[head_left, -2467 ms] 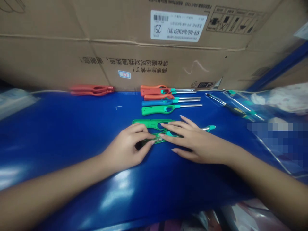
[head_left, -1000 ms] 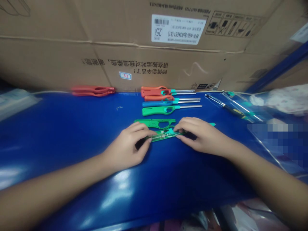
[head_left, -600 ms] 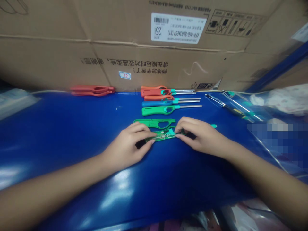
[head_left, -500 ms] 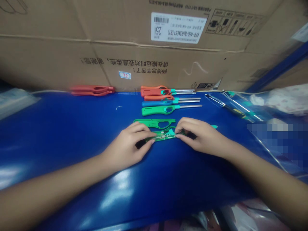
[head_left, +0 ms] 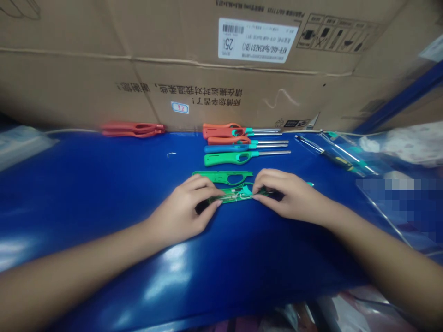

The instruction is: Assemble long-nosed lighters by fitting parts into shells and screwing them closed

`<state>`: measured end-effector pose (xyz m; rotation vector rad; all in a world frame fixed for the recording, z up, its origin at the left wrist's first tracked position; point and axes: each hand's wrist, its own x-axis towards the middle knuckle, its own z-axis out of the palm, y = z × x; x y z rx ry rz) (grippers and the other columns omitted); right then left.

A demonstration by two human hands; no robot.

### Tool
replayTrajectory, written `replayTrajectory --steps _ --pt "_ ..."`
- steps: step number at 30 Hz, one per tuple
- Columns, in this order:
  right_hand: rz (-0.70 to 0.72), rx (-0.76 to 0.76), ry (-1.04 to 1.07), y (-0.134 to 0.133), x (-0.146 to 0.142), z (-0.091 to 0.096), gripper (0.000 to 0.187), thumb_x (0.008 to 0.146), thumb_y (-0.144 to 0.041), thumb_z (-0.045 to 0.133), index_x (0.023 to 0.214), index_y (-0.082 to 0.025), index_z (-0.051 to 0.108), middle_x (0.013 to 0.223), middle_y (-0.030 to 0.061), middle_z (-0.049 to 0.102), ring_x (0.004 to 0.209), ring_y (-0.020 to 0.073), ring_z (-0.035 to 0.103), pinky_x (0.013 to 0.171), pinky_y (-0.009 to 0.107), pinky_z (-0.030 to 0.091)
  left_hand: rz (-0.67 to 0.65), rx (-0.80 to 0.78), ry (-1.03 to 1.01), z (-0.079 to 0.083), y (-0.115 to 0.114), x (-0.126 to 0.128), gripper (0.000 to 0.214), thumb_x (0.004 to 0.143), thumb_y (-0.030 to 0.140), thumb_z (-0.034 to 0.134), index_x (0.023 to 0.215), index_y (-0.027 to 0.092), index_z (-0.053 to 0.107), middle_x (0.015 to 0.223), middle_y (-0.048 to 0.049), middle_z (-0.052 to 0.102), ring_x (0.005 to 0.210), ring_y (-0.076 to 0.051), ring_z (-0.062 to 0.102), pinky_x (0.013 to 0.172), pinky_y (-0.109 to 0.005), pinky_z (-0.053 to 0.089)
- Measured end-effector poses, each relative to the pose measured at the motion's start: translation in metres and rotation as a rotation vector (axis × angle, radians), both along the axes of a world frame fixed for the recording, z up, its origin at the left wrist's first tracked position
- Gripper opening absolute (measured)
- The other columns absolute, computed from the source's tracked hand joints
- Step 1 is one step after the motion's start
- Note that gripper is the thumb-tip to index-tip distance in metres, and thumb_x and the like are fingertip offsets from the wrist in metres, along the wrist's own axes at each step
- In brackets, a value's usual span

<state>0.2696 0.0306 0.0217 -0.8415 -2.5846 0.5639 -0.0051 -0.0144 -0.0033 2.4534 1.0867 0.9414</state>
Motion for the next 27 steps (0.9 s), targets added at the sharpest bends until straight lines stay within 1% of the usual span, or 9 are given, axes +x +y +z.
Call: replayTrajectory --steps 4,8,11,14,16,21,24,27 --pt "-0.032 -0.014 -0.001 0.001 0.001 0.000 0.004 0.093 -0.019 0.060 0.092 -0.020 0.063 0.092 0.0029 0.065 0.086 0.0153 0.060 0.076 0.028 0.046 0.001 -0.017 -0.001 0.001 0.000 0.000 0.018 0.093 0.017 0.060 0.106 0.016 0.073 0.095 -0.0077 0.068 0.092 -0.021 0.061 0.084 -0.037 0.053" --pt "-0.060 -0.011 0.003 0.001 0.001 -0.002 0.004 0.093 -0.019 0.061 0.093 -0.021 0.065 0.092 0.0033 0.067 0.082 0.0148 0.060 0.071 0.027 0.046 0.002 -0.012 -0.002 0.001 -0.001 0.001 0.019 0.092 0.016 0.059 0.107 0.016 0.071 0.097 -0.0075 0.067 0.092 -0.021 0.062 0.085 -0.037 0.053" --pt "-0.042 0.033 -0.001 0.000 0.000 -0.003 0.005 0.094 -0.019 0.060 0.094 -0.020 0.065 0.094 0.0046 0.068 0.085 0.0160 0.061 0.073 0.028 0.047 0.011 0.018 0.003 0.002 -0.003 0.001 0.025 0.091 0.015 0.060 0.114 0.015 0.068 0.104 -0.0091 0.066 0.098 -0.021 0.061 0.088 -0.037 0.052" --pt "-0.012 0.063 -0.011 -0.001 -0.003 -0.002 0.005 0.095 -0.019 0.059 0.095 -0.020 0.064 0.094 0.0052 0.068 0.087 0.0174 0.061 0.075 0.029 0.047 0.005 0.065 0.071 0.004 -0.005 0.001 0.030 0.090 0.017 0.061 0.120 0.016 0.066 0.115 -0.0110 0.065 0.106 -0.024 0.059 0.094 -0.040 0.050" --pt "0.001 0.070 0.007 -0.003 -0.005 -0.003 0.005 0.095 -0.019 0.059 0.095 -0.020 0.063 0.093 0.0051 0.068 0.088 0.0175 0.061 0.076 0.030 0.048 -0.027 0.070 0.143 0.006 -0.006 0.000 0.032 0.091 0.018 0.060 0.123 0.018 0.066 0.122 -0.0115 0.063 0.112 -0.026 0.058 0.099 -0.043 0.048" --pt "-0.011 0.066 0.063 -0.006 -0.010 -0.009 0.004 0.095 -0.019 0.059 0.095 -0.020 0.063 0.093 0.0049 0.068 0.090 0.0176 0.061 0.078 0.030 0.049 -0.159 0.042 0.284 0.007 -0.006 0.000 0.040 0.097 0.020 0.052 0.135 0.025 0.060 0.137 -0.0115 0.057 0.127 -0.028 0.052 0.106 -0.048 0.045" --pt "-0.014 0.047 0.085 -0.007 -0.011 -0.010 0.004 0.094 -0.018 0.060 0.094 -0.021 0.064 0.091 0.0044 0.068 0.088 0.0173 0.062 0.076 0.029 0.049 -0.184 0.005 0.298 0.006 -0.005 0.001 0.041 0.098 0.020 0.049 0.138 0.026 0.058 0.140 -0.0115 0.056 0.129 -0.028 0.052 0.107 -0.048 0.046" --pt "0.002 0.012 0.109 -0.005 -0.008 -0.007 0.007 0.094 -0.017 0.059 0.095 -0.021 0.065 0.091 0.0043 0.069 0.087 0.0167 0.062 0.076 0.029 0.049 -0.187 -0.025 0.281 0.004 -0.004 0.001 0.043 0.098 0.018 0.047 0.139 0.025 0.057 0.141 -0.0115 0.056 0.129 -0.028 0.052 0.108 -0.048 0.047"
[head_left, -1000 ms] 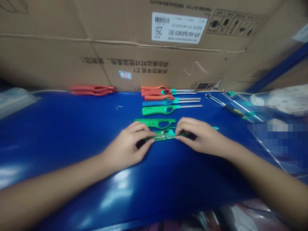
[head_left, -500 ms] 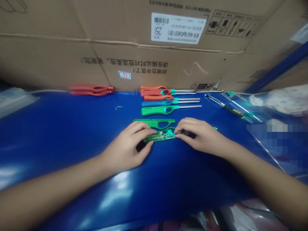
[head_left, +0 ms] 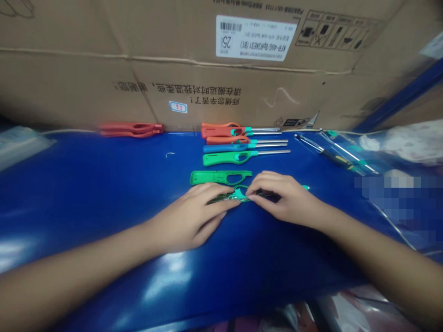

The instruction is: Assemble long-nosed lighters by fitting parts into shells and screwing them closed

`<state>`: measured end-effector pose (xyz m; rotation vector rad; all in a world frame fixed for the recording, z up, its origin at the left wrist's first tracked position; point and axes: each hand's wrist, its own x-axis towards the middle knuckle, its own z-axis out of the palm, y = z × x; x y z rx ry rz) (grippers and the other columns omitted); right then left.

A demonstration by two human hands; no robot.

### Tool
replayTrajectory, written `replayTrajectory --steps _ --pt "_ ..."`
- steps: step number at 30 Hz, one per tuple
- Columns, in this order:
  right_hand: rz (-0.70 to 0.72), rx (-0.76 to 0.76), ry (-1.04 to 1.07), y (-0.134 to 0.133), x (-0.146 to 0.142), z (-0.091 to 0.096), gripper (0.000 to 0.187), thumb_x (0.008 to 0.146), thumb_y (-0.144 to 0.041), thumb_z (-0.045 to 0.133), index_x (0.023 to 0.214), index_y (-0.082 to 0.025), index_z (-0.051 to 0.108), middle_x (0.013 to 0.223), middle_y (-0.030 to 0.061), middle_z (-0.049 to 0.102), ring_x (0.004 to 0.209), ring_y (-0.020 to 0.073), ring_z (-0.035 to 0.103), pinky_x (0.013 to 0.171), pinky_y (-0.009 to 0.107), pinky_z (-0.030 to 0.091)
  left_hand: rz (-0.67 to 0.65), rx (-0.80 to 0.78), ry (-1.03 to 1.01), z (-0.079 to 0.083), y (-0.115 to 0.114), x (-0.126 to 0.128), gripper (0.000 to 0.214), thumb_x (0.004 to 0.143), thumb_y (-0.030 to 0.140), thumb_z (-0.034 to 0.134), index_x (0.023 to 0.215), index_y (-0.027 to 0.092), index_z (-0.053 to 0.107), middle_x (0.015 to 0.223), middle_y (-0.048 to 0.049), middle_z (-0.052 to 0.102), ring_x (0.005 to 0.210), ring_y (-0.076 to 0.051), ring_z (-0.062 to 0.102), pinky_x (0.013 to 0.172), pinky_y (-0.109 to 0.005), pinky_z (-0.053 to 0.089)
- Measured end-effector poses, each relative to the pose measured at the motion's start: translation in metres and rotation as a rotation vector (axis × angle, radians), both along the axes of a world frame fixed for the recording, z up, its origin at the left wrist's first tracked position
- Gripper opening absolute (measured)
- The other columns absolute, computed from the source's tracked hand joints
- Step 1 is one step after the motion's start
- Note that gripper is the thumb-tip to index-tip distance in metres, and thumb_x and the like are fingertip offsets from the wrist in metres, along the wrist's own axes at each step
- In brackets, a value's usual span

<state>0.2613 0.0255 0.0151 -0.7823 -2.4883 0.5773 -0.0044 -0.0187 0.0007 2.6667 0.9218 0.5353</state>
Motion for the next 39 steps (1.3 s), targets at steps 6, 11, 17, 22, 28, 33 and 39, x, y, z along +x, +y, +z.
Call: replayTrajectory --steps 6,11,17,22,28,33,39 --pt "-0.001 -0.033 -0.048 0.0053 0.0049 0.0050 0.008 0.093 -0.017 0.060 0.096 -0.020 0.068 0.094 0.0055 0.068 0.087 0.0169 0.062 0.077 0.030 0.050 -0.001 -0.012 -0.025 -0.0010 0.0001 -0.0008 0.048 0.096 0.010 0.045 0.140 0.024 0.056 0.139 -0.0119 0.056 0.129 -0.027 0.052 0.108 -0.047 0.048" --pt "-0.001 -0.012 -0.113 0.0041 0.0053 0.0044 0.009 0.095 -0.019 0.058 0.096 -0.020 0.066 0.094 0.0054 0.066 0.086 0.0168 0.061 0.075 0.029 0.048 -0.003 -0.011 -0.017 -0.0003 -0.0001 -0.0004 0.047 0.095 0.011 0.045 0.139 0.023 0.057 0.139 -0.0128 0.056 0.128 -0.028 0.053 0.106 -0.048 0.049" --pt "0.018 0.021 -0.116 0.0015 0.0052 0.0048 0.011 0.096 -0.020 0.056 0.102 -0.021 0.066 0.098 0.0064 0.066 0.091 0.0180 0.061 0.079 0.031 0.049 0.007 0.001 -0.004 -0.0004 -0.0002 -0.0004 0.046 0.096 0.011 0.046 0.139 0.022 0.057 0.139 -0.0137 0.056 0.128 -0.028 0.053 0.107 -0.048 0.048" --pt "0.021 0.073 -0.126 0.0026 0.0031 0.0011 0.012 0.098 -0.022 0.055 0.097 -0.021 0.067 0.095 0.0069 0.066 0.092 0.0192 0.061 0.078 0.032 0.050 0.011 0.015 -0.021 -0.0009 -0.0005 0.0004 0.046 0.095 0.011 0.047 0.138 0.022 0.058 0.137 -0.0136 0.057 0.126 -0.028 0.054 0.105 -0.048 0.050" --pt "0.023 0.096 -0.127 0.0011 0.0019 0.0013 0.014 0.098 -0.023 0.055 0.095 -0.020 0.068 0.094 0.0066 0.066 0.090 0.0186 0.061 0.076 0.032 0.050 0.009 0.016 0.002 -0.0004 -0.0003 0.0004 0.045 0.096 0.012 0.046 0.139 0.021 0.057 0.138 -0.0142 0.056 0.127 -0.029 0.053 0.105 -0.049 0.049" --pt "0.034 0.171 -0.167 0.0002 0.0018 0.0026 0.018 0.100 -0.025 0.052 0.094 -0.019 0.068 0.093 0.0066 0.067 0.088 0.0188 0.061 0.076 0.032 0.049 0.011 0.005 0.012 0.0000 -0.0005 0.0004 0.045 0.095 0.013 0.047 0.138 0.020 0.057 0.138 -0.0142 0.055 0.127 -0.029 0.053 0.106 -0.049 0.049" --pt "0.044 0.248 -0.246 0.0009 0.0038 0.0047 0.021 0.102 -0.026 0.048 0.095 -0.019 0.067 0.093 0.0068 0.067 0.087 0.0194 0.060 0.076 0.032 0.047 0.062 0.027 -0.120 -0.0017 -0.0017 -0.0005 0.037 0.093 0.012 0.052 0.129 0.017 0.061 0.133 -0.0124 0.060 0.124 -0.026 0.056 0.106 -0.042 0.049"
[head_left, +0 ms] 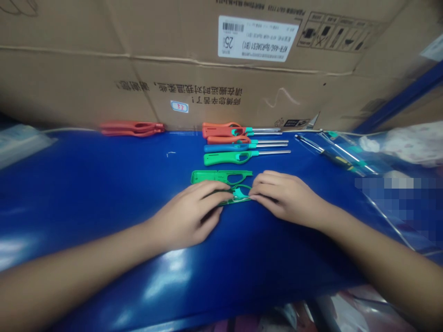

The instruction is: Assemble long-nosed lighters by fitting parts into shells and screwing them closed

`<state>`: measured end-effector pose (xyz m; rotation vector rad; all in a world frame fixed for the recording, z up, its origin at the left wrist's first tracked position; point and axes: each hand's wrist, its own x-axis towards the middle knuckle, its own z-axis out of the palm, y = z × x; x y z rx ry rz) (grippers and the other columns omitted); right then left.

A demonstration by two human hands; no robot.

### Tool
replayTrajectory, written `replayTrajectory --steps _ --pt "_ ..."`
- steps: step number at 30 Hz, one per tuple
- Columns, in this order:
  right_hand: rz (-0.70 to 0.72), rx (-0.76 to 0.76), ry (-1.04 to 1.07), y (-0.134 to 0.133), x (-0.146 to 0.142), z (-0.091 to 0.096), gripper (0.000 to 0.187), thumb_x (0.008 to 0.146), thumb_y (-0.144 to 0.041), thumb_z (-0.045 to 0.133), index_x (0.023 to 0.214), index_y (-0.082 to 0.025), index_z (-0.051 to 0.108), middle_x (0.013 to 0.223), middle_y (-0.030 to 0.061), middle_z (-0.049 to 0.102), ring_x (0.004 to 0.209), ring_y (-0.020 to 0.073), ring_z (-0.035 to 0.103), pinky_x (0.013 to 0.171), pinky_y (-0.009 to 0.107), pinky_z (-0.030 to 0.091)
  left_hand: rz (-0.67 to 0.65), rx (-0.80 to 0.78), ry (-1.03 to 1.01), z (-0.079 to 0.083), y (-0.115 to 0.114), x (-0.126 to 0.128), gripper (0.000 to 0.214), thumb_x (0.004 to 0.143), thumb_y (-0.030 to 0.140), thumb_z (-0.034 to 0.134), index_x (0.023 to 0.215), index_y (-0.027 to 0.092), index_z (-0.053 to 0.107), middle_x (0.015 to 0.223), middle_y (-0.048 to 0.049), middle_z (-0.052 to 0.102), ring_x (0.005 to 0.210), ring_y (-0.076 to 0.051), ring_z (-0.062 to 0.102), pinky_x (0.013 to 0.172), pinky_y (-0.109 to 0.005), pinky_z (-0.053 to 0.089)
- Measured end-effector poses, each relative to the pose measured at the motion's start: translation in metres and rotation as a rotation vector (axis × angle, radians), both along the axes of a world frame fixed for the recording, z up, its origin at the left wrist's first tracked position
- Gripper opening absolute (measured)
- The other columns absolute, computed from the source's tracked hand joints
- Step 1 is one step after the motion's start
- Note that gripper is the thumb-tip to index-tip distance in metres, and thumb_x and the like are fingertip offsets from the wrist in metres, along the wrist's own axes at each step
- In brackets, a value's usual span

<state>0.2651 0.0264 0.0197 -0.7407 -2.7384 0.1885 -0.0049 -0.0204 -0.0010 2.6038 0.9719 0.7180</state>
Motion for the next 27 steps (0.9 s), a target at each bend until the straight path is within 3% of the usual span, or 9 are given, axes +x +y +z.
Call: replayTrajectory --steps 7,16,22,27 --pt "-0.010 -0.009 -0.001 -0.0004 0.0018 0.0039 0.018 0.100 -0.024 0.051 0.095 -0.019 0.067 0.093 0.0062 0.067 0.086 0.0192 0.059 0.075 0.032 0.047 0.158 0.011 -0.141 0.0040 0.0025 0.0012 0.014 0.090 0.017 0.061 0.102 0.017 0.068 0.099 -0.0060 0.069 0.091 -0.020 0.060 0.086 -0.037 0.049" --pt "-0.008 -0.032 0.068 -0.0037 -0.0021 0.0015 0.023 0.097 -0.027 0.057 0.115 -0.018 0.067 0.107 0.0088 0.068 0.098 0.0213 0.060 0.085 0.036 0.050 0.183 -0.030 -0.126 0.0076 0.0009 0.0003 0.015 0.086 0.017 0.061 0.098 0.016 0.068 0.096 -0.0055 0.069 0.087 -0.021 0.058 0.083 -0.038 0.047" --pt "0.104 -0.024 -0.025 -0.0056 -0.0021 0.0028 0.041 0.099 -0.030 0.055 0.139 -0.028 0.058 0.140 0.0108 0.055 0.121 0.0267 0.051 0.101 0.048 0.045 0.195 -0.047 -0.140 0.0078 0.0017 -0.0002 0.013 0.084 0.014 0.059 0.094 0.016 0.067 0.090 -0.0046 0.068 0.084 -0.021 0.056 0.080 -0.036 0.046" --pt "0.105 -0.003 -0.139 -0.0071 -0.0037 0.0006 0.049 0.100 -0.037 0.054 0.148 -0.028 0.050 0.160 0.0103 0.037 0.138 0.0318 0.039 0.112 0.055 0.036 0.198 -0.040 -0.144 0.0062 0.0025 -0.0012 0.013 0.083 0.013 0.060 0.093 0.017 0.068 0.086 -0.0037 0.070 0.081 -0.020 0.055 0.077 -0.035 0.046"
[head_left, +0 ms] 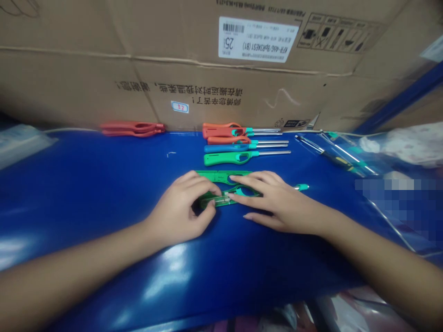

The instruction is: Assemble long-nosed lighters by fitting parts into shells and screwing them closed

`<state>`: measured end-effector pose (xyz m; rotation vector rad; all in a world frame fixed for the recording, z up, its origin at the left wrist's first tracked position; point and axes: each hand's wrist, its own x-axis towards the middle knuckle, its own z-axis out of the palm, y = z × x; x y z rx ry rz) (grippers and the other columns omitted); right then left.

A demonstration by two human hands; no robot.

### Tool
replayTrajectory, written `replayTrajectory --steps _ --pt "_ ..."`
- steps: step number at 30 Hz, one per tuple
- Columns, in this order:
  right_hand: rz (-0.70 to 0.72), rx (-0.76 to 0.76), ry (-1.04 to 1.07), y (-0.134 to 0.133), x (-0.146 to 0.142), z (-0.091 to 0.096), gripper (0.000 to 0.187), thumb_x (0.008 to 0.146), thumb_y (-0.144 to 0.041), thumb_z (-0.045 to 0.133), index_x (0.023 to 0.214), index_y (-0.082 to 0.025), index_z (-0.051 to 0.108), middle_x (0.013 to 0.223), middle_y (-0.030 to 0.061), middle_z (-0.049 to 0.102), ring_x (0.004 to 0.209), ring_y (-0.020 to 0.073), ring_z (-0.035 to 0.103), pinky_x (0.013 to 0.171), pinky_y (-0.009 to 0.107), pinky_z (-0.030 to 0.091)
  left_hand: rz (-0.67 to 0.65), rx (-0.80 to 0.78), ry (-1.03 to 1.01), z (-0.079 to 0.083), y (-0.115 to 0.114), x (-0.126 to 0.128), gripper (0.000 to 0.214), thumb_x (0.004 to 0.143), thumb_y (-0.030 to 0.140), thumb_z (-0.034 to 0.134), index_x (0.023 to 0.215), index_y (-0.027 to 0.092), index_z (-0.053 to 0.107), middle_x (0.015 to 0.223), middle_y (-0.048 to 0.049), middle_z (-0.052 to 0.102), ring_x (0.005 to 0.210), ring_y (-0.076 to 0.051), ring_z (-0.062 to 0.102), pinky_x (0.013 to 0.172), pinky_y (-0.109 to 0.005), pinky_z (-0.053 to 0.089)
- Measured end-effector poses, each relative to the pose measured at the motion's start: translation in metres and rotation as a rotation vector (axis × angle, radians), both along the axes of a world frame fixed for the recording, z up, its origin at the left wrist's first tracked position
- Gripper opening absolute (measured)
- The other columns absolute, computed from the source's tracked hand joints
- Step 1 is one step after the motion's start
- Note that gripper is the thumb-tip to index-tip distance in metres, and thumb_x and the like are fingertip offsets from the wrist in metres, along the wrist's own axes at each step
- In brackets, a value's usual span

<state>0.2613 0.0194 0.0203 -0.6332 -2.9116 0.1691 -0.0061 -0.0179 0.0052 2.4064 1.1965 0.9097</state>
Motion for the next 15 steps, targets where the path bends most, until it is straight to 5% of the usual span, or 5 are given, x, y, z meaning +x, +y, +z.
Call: replayTrajectory --steps 6,15 --pt "-0.014 -0.026 -0.010 0.0017 0.0009 -0.0040 0.050 0.100 -0.040 0.053 0.148 -0.028 0.049 0.158 0.0098 0.041 0.139 0.0306 0.039 0.114 0.055 0.034 0.006 0.022 -0.003 -0.0005 -0.0003 0.0000 0.014 0.088 0.012 0.058 0.096 0.017 0.069 0.086 -0.0026 0.072 0.081 -0.020 0.054 0.075 -0.033 0.046" --pt "-0.048 0.008 0.113 0.0047 0.0023 -0.0001 0.034 0.099 -0.030 0.054 0.130 -0.024 0.066 0.127 0.0111 0.063 0.118 0.0258 0.052 0.103 0.047 0.041 0.019 0.016 -0.031 -0.0039 0.0006 0.0018 0.011 0.087 0.017 0.066 0.098 0.017 0.070 0.090 -0.0019 0.073 0.079 -0.016 0.058 0.077 -0.031 0.048"
